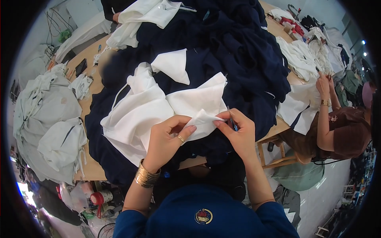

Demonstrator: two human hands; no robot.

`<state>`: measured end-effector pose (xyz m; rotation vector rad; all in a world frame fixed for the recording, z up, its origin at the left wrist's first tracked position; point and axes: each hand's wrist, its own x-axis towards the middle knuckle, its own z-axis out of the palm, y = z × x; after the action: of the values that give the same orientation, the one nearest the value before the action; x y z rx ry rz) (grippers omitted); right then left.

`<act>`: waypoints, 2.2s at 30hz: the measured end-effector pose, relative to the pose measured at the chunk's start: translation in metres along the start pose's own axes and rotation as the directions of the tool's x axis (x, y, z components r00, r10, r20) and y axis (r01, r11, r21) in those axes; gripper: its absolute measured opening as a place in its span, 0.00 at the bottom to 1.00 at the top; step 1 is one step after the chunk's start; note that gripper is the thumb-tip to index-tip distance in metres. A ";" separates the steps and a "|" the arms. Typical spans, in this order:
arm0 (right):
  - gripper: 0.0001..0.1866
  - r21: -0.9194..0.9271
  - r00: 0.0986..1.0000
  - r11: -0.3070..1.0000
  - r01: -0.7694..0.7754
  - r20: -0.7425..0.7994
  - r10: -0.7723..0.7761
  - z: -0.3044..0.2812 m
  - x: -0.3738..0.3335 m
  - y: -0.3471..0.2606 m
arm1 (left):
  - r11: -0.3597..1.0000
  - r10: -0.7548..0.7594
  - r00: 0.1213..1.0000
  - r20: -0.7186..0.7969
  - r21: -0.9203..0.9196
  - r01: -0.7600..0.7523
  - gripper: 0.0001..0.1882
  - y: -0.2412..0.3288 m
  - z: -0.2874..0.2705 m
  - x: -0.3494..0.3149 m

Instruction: Trimming excess threads and inspecting the waistband of white shorts at a garment factory workbench.

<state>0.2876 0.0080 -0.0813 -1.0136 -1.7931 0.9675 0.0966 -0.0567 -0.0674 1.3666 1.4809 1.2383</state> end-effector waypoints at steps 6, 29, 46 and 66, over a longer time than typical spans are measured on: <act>0.05 0.352 0.999 0.936 -0.012 0.052 -0.007 -0.007 0.012 -0.020 | 0.996 0.036 0.967 0.251 -0.088 -0.014 0.18 0.034 -0.030 0.023; 0.14 -0.095 0.876 0.889 0.447 0.248 -0.414 0.084 -0.047 0.008 | 0.904 0.194 0.828 -0.526 0.425 0.058 0.18 -0.071 -0.099 -0.056; 0.11 -0.048 0.951 0.962 0.267 0.173 -0.256 0.081 -0.040 -0.031 | 0.980 0.147 0.837 -0.527 0.193 -0.051 0.12 -0.047 -0.057 -0.085; 0.11 -0.021 0.927 0.962 0.272 0.274 -0.256 0.112 0.010 -0.049 | 0.908 -0.063 0.906 -0.419 -0.401 -0.123 0.26 -0.030 -0.045 -0.056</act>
<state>0.1694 -0.0249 -0.0735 -0.6729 -2.1307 0.9194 0.0538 -0.1179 -0.0897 0.8649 1.3572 1.8394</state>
